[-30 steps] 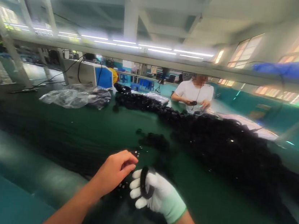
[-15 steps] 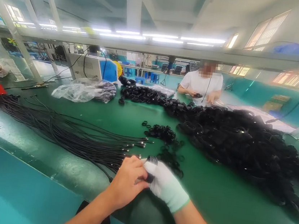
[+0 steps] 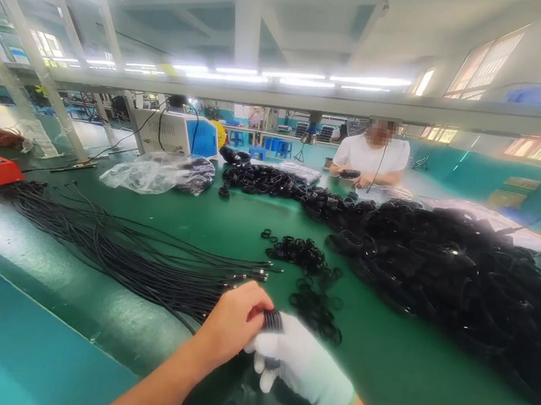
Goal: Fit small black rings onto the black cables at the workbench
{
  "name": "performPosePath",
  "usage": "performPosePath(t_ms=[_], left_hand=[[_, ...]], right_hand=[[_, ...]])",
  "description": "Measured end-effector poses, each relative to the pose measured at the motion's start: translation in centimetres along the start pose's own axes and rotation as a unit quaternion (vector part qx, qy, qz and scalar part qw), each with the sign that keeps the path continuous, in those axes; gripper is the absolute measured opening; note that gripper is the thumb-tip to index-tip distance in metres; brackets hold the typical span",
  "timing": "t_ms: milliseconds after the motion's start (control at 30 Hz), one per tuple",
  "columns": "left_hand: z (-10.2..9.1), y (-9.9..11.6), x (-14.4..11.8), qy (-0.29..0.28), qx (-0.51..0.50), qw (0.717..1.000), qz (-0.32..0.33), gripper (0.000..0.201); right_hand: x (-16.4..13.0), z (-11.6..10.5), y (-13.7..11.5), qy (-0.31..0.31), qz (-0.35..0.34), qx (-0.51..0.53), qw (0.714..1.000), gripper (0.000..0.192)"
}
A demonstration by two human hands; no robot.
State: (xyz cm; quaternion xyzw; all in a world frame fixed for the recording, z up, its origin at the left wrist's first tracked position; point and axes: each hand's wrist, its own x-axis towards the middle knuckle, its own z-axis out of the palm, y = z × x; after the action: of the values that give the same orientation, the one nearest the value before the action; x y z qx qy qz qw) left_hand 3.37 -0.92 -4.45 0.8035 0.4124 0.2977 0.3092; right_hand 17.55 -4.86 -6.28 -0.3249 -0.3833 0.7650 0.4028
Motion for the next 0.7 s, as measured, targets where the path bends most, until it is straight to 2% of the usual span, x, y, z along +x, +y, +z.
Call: performPosePath(t_ms=[100, 200, 267, 367, 433, 533, 633, 700], left_hand=[[0.5, -0.4, -0.1, 0.010, 0.007, 1.000, 0.007, 0.029], [-0.9, -1.1, 1.1, -0.060, -0.022, 0.998, -0.009, 0.025], [-2.3, -1.9, 3.4, -0.091, -0.020, 0.995, -0.032, 0.020], [-3.4, -3.7, 8.2, -0.045, 0.041, 0.996, -0.066, 0.015], [-3.0, -5.0, 11.4, -0.028, 0.076, 0.993, -0.086, 0.013], [-1.2, -6.5, 14.7, -0.034, 0.113, 0.986, -0.118, 0.019], [0.1, -7.5, 16.1, -0.045, 0.116, 0.982, -0.142, 0.028], [-0.1, -7.8, 16.2, -0.044, 0.098, 0.983, -0.151, 0.026]], right_hand=[[0.1, -0.2, 0.0, -0.002, 0.017, -0.004, 1.000, 0.031], [-0.1, -0.6, -0.1, 0.020, 0.028, 0.002, 0.999, 0.031], [-0.3, -0.6, -0.3, 0.029, 0.019, 0.019, 0.999, 0.033], [-0.6, -0.4, -0.6, 0.032, 0.020, 0.028, 0.999, 0.034], [-0.7, -0.2, -0.7, 0.039, 0.031, 0.029, 0.998, 0.036], [-0.6, -0.1, -0.6, 0.049, 0.038, 0.035, 0.997, 0.041], [-0.4, -0.4, -0.3, 0.055, 0.026, 0.041, 0.997, 0.043], [-0.1, -0.8, -0.1, 0.060, 0.014, 0.047, 0.997, 0.042]])
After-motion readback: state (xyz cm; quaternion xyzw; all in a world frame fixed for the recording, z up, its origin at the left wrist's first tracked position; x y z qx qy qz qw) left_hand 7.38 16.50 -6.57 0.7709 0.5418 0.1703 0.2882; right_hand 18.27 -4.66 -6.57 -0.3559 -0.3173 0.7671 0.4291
